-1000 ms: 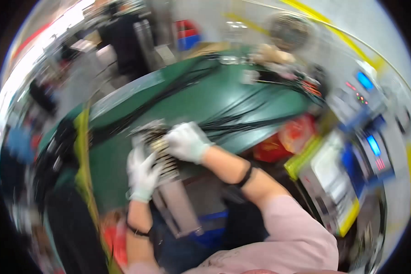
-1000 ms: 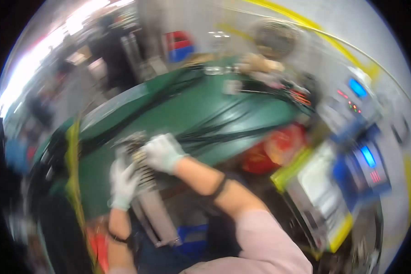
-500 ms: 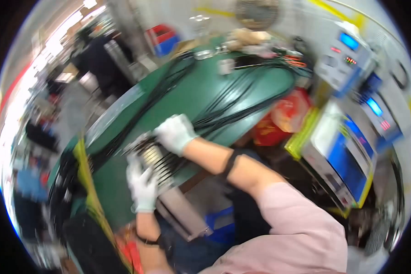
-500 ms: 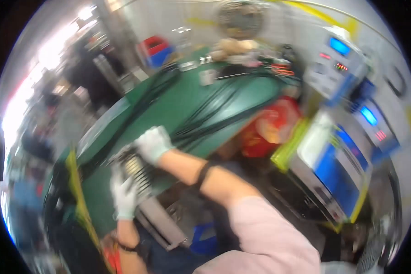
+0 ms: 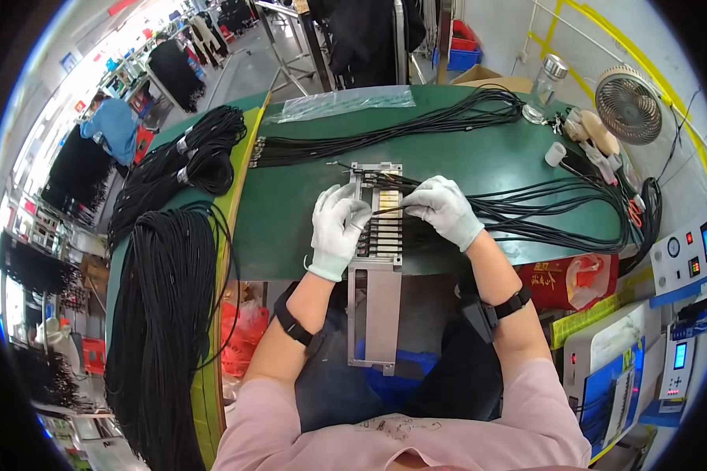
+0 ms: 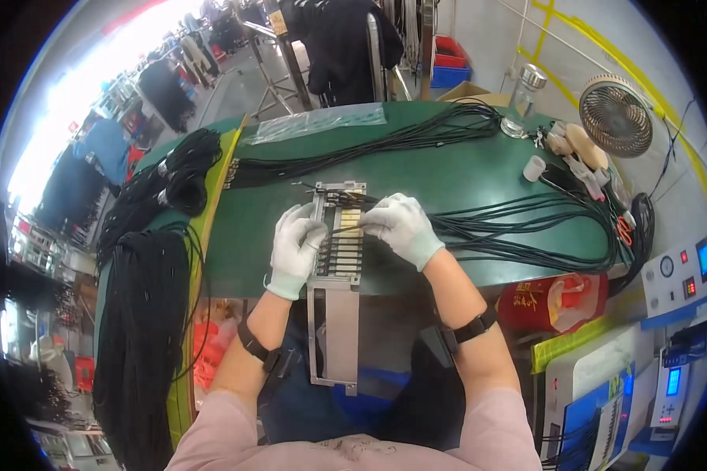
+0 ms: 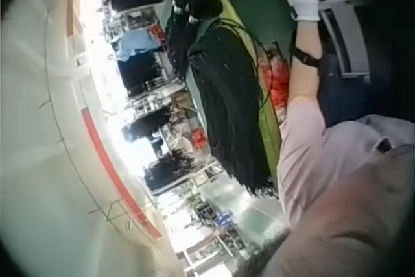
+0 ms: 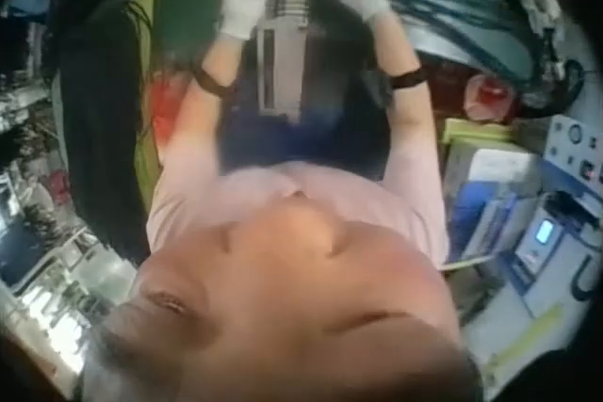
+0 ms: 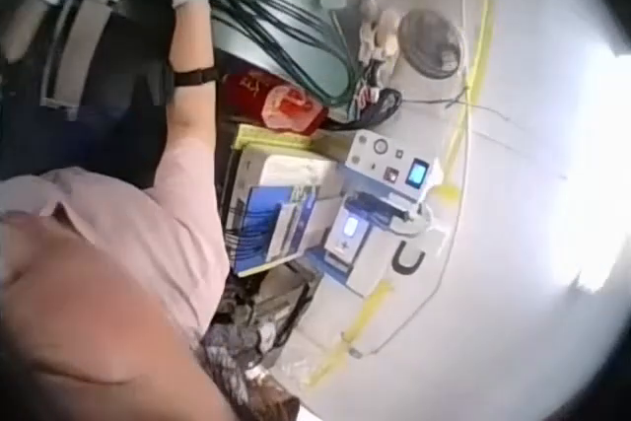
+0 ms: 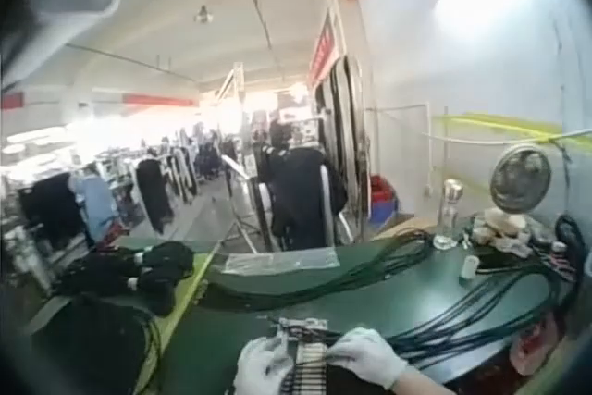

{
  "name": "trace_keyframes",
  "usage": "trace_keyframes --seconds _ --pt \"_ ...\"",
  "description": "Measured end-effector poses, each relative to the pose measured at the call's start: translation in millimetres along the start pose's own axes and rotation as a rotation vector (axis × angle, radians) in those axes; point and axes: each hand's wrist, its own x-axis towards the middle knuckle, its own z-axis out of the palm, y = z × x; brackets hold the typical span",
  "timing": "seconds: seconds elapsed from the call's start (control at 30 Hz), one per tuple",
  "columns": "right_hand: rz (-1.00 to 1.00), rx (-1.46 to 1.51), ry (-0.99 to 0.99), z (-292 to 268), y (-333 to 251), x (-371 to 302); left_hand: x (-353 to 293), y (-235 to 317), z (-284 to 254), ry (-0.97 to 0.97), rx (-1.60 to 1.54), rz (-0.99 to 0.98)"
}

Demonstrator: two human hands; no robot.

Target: Organizing and aligning bundles of black wires into a metal jig or fixture at a factory workstation.

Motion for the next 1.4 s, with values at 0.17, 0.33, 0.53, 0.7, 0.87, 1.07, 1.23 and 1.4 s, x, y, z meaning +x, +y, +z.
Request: trace_keyframes --seconds 0.17,0.33,0.53,0.7,0.87,1.07,1.23,1.4 --pt "-0.059 0.099 -0.003 21.6 -33.9 5.6 1.4 15.0 -2.9 -0.063 -0.016 0.147" --pt "0.082 0.048 -0.084 8.4 -24.0 5.9 -0.9 -3.4 -6.6 0.028 -0.022 0.1" --pt "0.118 -0.087 -0.042 6.0 -21.9 1.6 -1.8 -10.8 -7.7 0.077 0.176 -0.099" --pt "0.031 -0.277 0.024 3.7 -13.1 1.8 -4.0 -16.5 2.6 0.047 0.082 -0.228" --pt "0.048 -0.363 -0.004 6.3 -3.5 -1.8 -5.6 -17.5 0.5 0.013 0.116 -0.277" --pt "0.077 -0.397 -0.018 8.0 -3.7 -3.3 -4.4 -14.1 -3.1 -0.074 0.134 -0.293" --pt "0.073 -0.291 -0.071 4.9 -11.3 -3.6 -5.1 -13.7 -1.0 -0.068 0.017 -0.215" --pt "0.079 -0.392 -0.09 7.7 -14.8 -1.1 -6.4 5.9 10.8 -0.125 0.307 0.121"
